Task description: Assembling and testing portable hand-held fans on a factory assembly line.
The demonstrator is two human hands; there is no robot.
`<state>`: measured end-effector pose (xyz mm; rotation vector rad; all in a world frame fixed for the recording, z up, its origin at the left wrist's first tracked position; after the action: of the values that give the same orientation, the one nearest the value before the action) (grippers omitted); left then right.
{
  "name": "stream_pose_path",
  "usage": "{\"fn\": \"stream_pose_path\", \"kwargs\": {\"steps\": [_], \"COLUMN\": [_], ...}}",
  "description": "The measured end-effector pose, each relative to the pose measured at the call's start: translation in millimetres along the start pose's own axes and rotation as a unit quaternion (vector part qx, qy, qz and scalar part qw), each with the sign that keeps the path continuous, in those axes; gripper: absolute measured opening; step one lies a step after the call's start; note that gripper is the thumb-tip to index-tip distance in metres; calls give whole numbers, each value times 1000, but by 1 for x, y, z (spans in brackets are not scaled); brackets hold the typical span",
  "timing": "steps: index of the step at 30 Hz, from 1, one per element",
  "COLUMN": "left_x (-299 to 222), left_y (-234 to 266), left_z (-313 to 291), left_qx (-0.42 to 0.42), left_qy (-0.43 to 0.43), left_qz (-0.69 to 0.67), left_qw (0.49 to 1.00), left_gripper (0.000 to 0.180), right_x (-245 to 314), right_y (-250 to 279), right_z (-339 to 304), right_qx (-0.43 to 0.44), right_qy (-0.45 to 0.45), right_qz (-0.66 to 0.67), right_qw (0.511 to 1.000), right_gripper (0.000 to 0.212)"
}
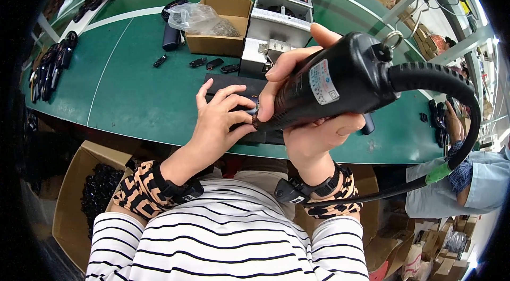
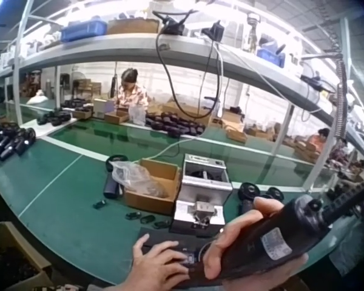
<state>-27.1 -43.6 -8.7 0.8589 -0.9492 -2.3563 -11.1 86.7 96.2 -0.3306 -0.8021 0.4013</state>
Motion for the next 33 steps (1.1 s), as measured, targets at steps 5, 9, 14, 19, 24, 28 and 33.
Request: {"fn": "stream_pose_path", "kwargs": {"steps": [5, 9, 14, 19, 24, 28, 33], "left_x": [4, 3, 18, 18, 14, 15, 13], "left_y": [0, 1, -12, -13, -10, -10, -8], "left_z": [-1, 1, 0, -1, 0, 1, 3], "left_qx": [-3, 2, 42, 41, 41, 40, 46], "left_qy": [8, 2, -16, -16, -15, -15, -15], "left_qz": [-18, -9, 76, 80, 74, 64, 61], "left_qw": [1000, 1000, 996, 996, 996, 997, 997], "left_gripper": [12, 27, 47, 47, 49, 50, 50], "right_x": [-3, -4, 12, -1, -6, -17, -20], "right_y": [-1, 3, 11, 12, 15, 21, 22], "right_z": [-1, 0, 14, 8, 3, -1, -4], "right_qx": [3, 10, -19, -2, -20, -40, 13], "right_qy": [-19, -17, 37, 13, 15, -4, 2], "right_qz": [13, 21, -21, -54, -96, -76, 16], "right_qw": [1000, 1000, 999, 998, 995, 996, 1000], "right_gripper": [96, 96, 96, 98, 100, 101, 99]}}
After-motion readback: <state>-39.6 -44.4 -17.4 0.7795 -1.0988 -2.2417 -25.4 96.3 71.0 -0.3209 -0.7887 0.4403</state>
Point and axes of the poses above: each hand's wrist, its own z-axis towards the middle knuckle, its own y-axis out of the back of the hand, x = y × z, the point moved 4 cm from there along z, towards the middle knuckle, and after that the axes turned 14 degrees about z, right-handed, at the moved point
